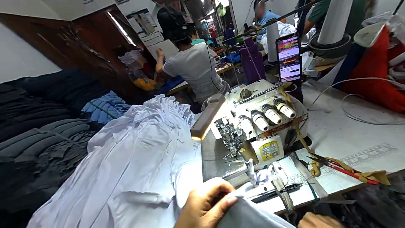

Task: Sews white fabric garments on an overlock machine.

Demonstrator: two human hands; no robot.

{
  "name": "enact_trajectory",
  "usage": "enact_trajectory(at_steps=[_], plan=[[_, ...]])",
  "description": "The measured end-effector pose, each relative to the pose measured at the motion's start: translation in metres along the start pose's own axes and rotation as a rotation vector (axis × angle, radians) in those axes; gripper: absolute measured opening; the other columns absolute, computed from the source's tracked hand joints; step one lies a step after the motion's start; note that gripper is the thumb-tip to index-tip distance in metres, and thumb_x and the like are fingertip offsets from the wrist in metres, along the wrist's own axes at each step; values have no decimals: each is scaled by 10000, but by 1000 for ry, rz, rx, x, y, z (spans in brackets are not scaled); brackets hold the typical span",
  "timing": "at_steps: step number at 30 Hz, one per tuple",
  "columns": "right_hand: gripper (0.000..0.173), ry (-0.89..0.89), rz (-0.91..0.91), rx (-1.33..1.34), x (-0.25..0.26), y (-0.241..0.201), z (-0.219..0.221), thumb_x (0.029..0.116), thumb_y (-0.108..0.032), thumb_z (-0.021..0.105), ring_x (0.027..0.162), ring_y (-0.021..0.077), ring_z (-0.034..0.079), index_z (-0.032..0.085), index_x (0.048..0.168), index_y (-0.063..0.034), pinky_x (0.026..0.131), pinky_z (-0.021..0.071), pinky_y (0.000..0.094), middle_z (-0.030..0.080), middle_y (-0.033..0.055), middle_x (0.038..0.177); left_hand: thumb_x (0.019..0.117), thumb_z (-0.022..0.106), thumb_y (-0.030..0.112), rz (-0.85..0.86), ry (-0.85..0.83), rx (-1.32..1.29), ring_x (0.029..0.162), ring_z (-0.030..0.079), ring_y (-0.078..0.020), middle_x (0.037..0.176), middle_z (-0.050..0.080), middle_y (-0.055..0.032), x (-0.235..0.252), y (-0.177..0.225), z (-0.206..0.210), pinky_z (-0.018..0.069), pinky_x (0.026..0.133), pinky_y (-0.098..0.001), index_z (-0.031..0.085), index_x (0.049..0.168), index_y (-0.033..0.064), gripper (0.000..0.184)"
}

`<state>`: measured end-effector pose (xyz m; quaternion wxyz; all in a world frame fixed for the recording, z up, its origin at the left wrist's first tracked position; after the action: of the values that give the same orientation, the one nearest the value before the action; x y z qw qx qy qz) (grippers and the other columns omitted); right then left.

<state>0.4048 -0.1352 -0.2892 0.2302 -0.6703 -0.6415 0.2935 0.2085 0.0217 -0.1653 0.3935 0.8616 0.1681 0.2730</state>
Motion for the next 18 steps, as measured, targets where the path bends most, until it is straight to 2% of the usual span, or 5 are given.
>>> enact_trajectory(at_steps=[3,5,8,14,18], plan=[[263,127,-148,1,3,-14,-27,937,-46,668,1040,532,663,689,1162,88,889,527,667,662,340,1149,1013,601,141,37,-54,13,752,556,67,828,640,-31,3,-5,16,456,706,-75,666,941,-42,207],[299,309,-313,96,6,-34,-49,986,-134,654,1024,383,693,674,1219,53,874,580,472,660,299,1194,1016,603,160,35,-58,-24,722,529,72,813,622,-18,4,-10,23,437,674,-68,668,944,-36,219],[333,525,-466,275,18,-56,-64,1028,-277,625,1110,159,646,668,1211,-2,917,538,234,645,239,1236,1012,609,157,24,-47,-66,729,525,80,822,623,-6,5,-13,25,435,678,-66,678,945,-36,215],[308,542,-629,356,51,-65,-51,1000,-354,650,1121,55,634,688,1178,-106,912,521,151,665,133,1250,1009,599,132,-38,-57,-108,730,518,96,832,618,14,1,-14,27,433,674,-57,680,954,-33,192],[238,492,-658,419,61,-64,-50,1013,-276,621,897,-23,646,729,1036,-66,809,508,95,722,46,970,1015,579,100,-51,-76,-176,801,552,92,898,645,14,-1,-17,27,460,737,-73,683,993,-40,176]])
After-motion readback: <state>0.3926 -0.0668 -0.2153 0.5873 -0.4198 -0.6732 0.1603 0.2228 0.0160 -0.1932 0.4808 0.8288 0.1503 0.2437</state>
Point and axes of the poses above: each hand's wrist, its own x-axis towards the middle knuckle, its own z-axis out of the palm, y = z × x, the point moved 4 cm from there along x, towards the middle knuckle
